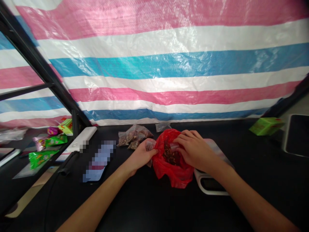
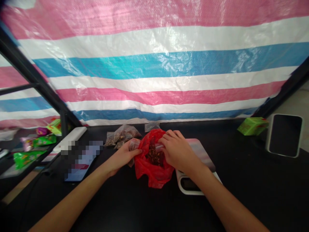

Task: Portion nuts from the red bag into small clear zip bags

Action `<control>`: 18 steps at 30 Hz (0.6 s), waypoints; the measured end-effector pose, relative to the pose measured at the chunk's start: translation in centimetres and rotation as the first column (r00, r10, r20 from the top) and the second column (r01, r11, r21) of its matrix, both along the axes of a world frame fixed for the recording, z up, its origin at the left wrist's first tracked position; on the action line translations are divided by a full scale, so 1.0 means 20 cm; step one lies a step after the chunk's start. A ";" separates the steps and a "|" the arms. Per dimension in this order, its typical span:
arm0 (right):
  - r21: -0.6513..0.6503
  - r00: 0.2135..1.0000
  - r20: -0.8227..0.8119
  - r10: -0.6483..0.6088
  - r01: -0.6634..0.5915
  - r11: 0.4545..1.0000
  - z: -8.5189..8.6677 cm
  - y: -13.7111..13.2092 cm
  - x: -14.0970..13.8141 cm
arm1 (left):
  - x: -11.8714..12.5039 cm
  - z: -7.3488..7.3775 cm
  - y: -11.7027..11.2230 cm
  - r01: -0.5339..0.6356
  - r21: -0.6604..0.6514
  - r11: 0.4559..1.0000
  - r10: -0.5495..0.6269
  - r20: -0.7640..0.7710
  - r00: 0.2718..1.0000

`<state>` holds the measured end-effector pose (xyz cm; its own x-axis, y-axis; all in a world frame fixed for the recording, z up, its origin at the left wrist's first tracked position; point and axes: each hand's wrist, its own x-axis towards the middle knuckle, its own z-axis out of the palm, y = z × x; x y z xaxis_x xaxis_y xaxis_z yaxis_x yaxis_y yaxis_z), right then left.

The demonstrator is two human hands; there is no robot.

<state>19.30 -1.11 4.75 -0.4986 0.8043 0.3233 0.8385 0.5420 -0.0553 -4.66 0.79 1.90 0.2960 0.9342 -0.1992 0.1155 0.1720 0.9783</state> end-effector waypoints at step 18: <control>-0.056 0.998 -0.051 0.031 -0.034 0.998 -0.08 0.00 -0.05 | 0.04 -0.02 -0.01 -0.013 0.035 0.999 0.004 0.249 0.969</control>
<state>18.23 -1.08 3.18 -0.5092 0.8057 0.3025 0.8159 0.5638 -0.1283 -3.86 0.57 1.43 0.3244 0.9420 -0.0867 -0.1332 0.1362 0.9817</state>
